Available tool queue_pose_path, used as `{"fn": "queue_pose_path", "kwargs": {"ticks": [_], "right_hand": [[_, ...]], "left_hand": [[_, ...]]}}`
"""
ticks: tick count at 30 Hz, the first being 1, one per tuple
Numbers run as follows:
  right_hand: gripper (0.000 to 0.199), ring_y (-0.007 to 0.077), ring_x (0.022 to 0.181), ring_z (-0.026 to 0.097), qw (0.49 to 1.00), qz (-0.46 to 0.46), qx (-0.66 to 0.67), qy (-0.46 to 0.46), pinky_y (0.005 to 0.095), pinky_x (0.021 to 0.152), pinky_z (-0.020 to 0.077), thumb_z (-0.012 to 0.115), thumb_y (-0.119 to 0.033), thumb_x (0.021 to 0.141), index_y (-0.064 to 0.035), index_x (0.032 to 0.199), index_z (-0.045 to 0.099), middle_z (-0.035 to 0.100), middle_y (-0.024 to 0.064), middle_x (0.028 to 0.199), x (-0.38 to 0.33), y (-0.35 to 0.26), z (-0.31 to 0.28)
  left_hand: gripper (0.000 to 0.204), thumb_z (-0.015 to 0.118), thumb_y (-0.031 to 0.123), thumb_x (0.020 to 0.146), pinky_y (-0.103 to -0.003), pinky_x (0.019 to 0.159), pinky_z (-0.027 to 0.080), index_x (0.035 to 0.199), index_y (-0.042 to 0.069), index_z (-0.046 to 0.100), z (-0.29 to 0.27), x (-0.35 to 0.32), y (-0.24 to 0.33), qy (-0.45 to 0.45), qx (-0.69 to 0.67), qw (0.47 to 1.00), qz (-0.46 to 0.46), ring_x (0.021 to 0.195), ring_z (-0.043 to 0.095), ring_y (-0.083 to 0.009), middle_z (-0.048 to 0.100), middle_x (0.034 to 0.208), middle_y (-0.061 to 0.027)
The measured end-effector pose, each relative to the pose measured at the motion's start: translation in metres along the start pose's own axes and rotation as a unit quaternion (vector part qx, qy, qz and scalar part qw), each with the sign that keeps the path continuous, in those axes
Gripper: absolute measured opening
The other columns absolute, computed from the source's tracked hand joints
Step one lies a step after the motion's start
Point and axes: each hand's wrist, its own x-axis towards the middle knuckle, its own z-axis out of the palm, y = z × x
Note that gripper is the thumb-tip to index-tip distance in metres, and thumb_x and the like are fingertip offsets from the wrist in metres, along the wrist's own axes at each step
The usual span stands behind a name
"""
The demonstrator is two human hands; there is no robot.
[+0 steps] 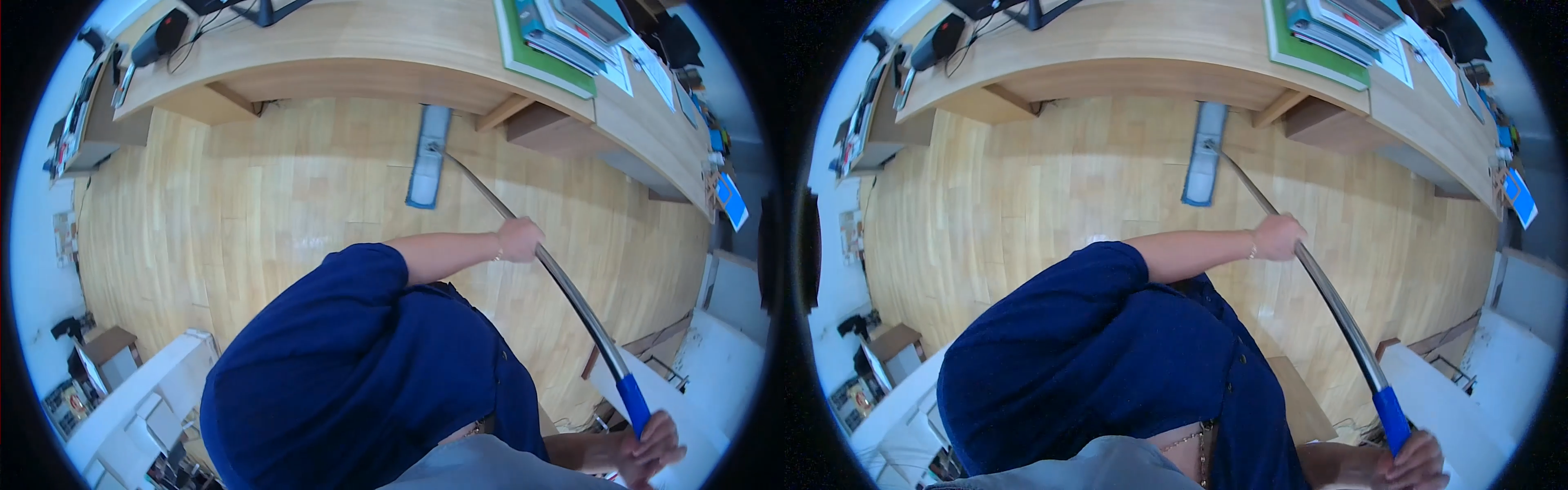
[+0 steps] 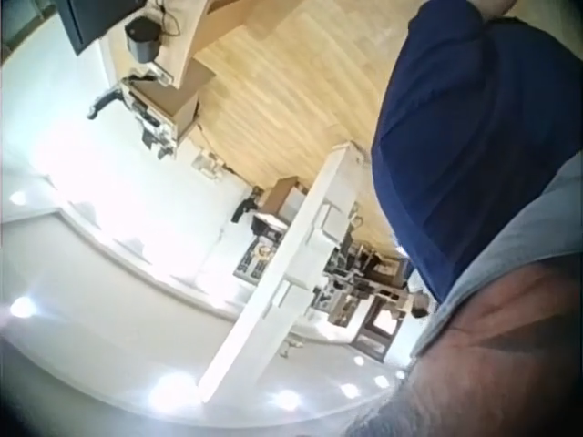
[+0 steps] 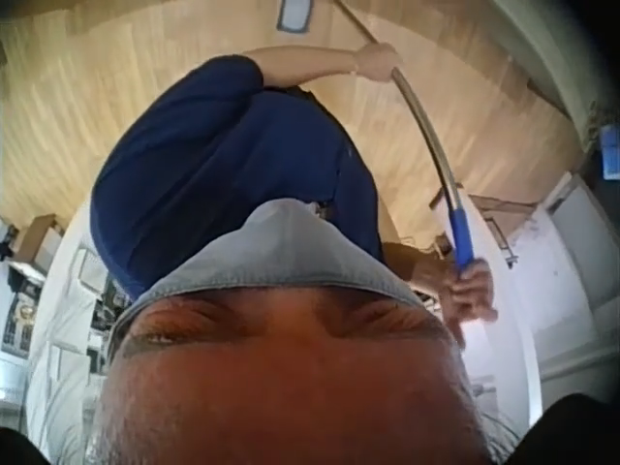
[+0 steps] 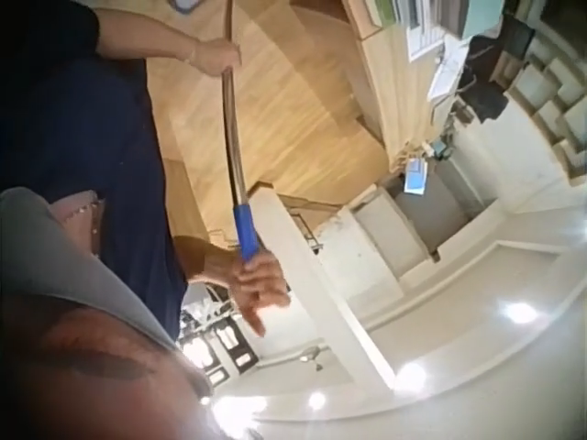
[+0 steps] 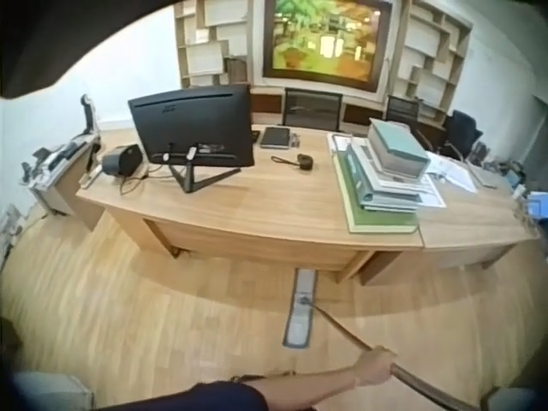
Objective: Mopping a wooden floor in an office environment using a flat mop.
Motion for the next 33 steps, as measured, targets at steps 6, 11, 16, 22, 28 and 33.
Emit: {"fn": "queue_pose_path", "kwargs": {"ticks": [6, 11, 16, 22, 28, 33], "right_hand": [[0.029, 0.0129, 0.043, 0.043, 0.943, 0.059, -0.326, -0.034, 0.0294, 0.048, 0.0388, 0.041, -0.03, 0.09, -0.0151, 0.065, 0.041, 0.04, -0.0024, 0.047, -0.015, -0.04, 0.02], [0.024, 0.0075, 0.041, 0.039, 0.997, -0.018, -0.047, -0.065, 0.0222, 0.049, 0.0345, 0.041, -0.021, 0.092, -0.0101, 0.073, 0.051, 0.036, -0.0047, 0.043, 0.009, -0.016, 0.057], [0.024, 0.0037, 0.041, 0.037, 0.993, -0.042, 0.109, -0.032, 0.0177, 0.049, 0.034, 0.041, -0.019, 0.094, -0.0043, 0.086, 0.058, 0.035, -0.0071, 0.041, 0.006, 0.016, 0.112], [0.009, 0.0057, 0.037, 0.047, 0.938, 0.044, 0.285, -0.193, 0.0202, 0.042, 0.0425, 0.056, -0.015, 0.09, -0.0081, 0.09, 0.05, 0.047, -0.0046, 0.044, -0.01, 0.091, 0.222], [0.012, 0.0153, 0.043, 0.053, 0.794, 0.103, 0.435, -0.412, 0.0312, 0.056, 0.0491, 0.059, -0.018, 0.086, -0.006, 0.09, 0.058, 0.056, 0.0025, 0.051, -0.04, 0.132, 0.313], [0.016, 0.0175, 0.044, 0.052, 0.744, 0.089, 0.448, -0.488, 0.0328, 0.058, 0.0464, 0.054, -0.016, 0.085, -0.0019, 0.088, 0.062, 0.055, 0.0046, 0.051, -0.04, 0.12, 0.324]], "left_hand": [[0.012, 0.061, 0.021, 0.066, -0.044, 0.061, 0.05, 0.07, 0.011, 0.066, -0.029, -0.047, 0.018, -0.045, -0.052, 0.998, -0.004, 0.076, 0.063, -0.033, 0.064, 0.074, -0.0139], [0.013, 0.061, 0.021, 0.066, -0.043, 0.061, 0.05, 0.07, 0.011, 0.067, -0.073, -0.113, 0.013, 0.019, -0.058, 0.998, -0.019, 0.075, 0.063, -0.0329, 0.064, 0.075, -0.0137], [0.01, 0.061, 0.019, 0.064, -0.045, 0.062, 0.05, 0.066, 0.009, 0.065, -0.097, -0.207, -0.05, 0.102, 0.015, 0.977, -0.184, 0.075, 0.062, -0.0342, 0.063, 0.071, -0.0146], [0.014, 0.063, 0.022, 0.068, -0.044, 0.063, 0.05, 0.064, 0.009, 0.062, -0.143, -0.342, -0.131, 0.229, 0.057, 0.927, -0.291, 0.073, 0.061, -0.0341, 0.062, 0.07, -0.0151], [0.021, 0.066, 0.024, 0.071, -0.044, 0.064, 0.049, 0.06, 0.008, 0.058, -0.163, -0.452, -0.169, 0.283, 0.088, 0.881, -0.369, 0.073, 0.06, -0.0348, 0.061, 0.072, -0.0169], [0.031, 0.065, 0.024, 0.073, -0.044, 0.064, 0.045, 0.054, 0.005, 0.05, -0.156, -0.458, -0.172, 0.344, 0.067, 0.871, -0.346, 0.071, 0.056, -0.0362, 0.055, 0.062, -0.017]]}}
